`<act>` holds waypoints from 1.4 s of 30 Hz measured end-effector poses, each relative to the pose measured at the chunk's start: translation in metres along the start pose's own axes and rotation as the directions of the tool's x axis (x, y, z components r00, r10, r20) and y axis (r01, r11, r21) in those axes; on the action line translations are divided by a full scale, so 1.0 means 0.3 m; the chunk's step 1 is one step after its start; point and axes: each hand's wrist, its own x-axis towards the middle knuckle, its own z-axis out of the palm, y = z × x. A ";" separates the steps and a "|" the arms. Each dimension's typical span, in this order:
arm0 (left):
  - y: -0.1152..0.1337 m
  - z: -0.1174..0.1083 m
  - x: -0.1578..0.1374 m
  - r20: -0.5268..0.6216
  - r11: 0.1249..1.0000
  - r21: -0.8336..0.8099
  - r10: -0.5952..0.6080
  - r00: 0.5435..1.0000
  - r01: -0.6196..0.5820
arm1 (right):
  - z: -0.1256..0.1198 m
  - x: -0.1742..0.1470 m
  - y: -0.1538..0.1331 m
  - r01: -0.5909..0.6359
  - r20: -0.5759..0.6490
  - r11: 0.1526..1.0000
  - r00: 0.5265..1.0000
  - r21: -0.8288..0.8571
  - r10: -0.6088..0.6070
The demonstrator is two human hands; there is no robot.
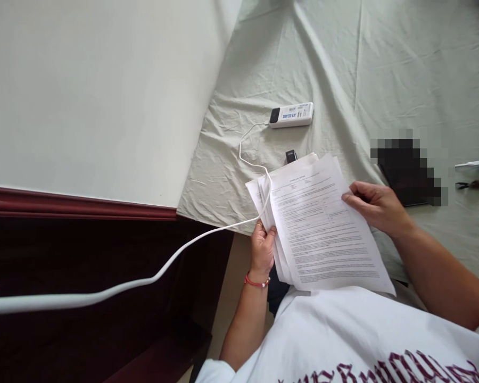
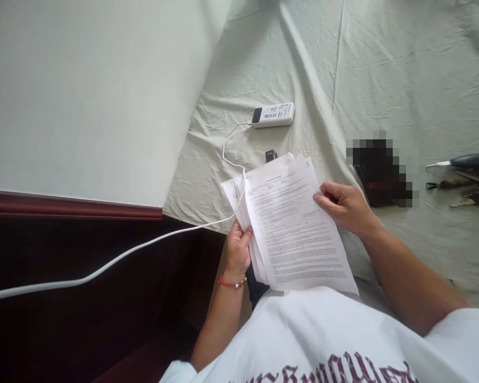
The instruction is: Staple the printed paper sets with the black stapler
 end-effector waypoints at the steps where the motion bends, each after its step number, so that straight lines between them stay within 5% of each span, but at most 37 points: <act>1: 0.006 0.014 -0.005 0.011 0.999 -0.033 -0.018 1.000 0.018 | 0.006 0.000 0.000 0.002 0.006 1.000 1.000 -0.009 -0.002; 11: 0.032 0.084 -0.058 -0.058 0.968 -0.204 -0.161 0.985 0.147 | 0.027 0.004 0.001 -0.005 -0.128 0.997 0.992 -0.080 -0.006; 17: 0.012 0.093 -0.056 -0.046 0.944 -0.319 -0.105 0.993 0.085 | 0.057 0.001 0.006 -0.021 -0.104 0.973 0.995 -0.231 -0.003; 22: 0.017 0.097 -0.055 -0.009 0.964 -0.254 -0.081 0.997 0.076 | 0.071 0.019 0.051 0.092 -0.269 0.930 0.943 -0.355 -0.195; 26: 0.033 0.085 -0.063 0.011 0.951 -0.274 -0.144 0.989 0.142 | 0.057 0.034 0.082 0.054 -0.294 0.998 0.954 -0.024 -0.059; 31: 0.054 0.069 -0.071 0.176 0.921 -0.249 -0.262 0.949 0.300 | 0.038 0.019 0.039 -0.240 0.116 0.831 0.971 0.501 0.211; 34: 0.066 0.067 -0.064 0.232 0.920 -0.206 -0.284 0.930 0.333 | 0.025 0.013 0.017 -0.332 0.251 0.745 0.942 0.579 0.224; 39: 0.080 0.059 -0.049 0.262 0.924 -0.185 -0.282 0.923 0.335 | 0.027 0.028 0.051 -0.206 0.091 0.813 0.978 0.544 0.187; 42: 0.077 0.051 -0.046 0.316 0.900 -0.185 -0.327 0.891 0.395 | 0.039 0.028 0.051 -0.189 0.099 0.811 0.982 0.553 0.161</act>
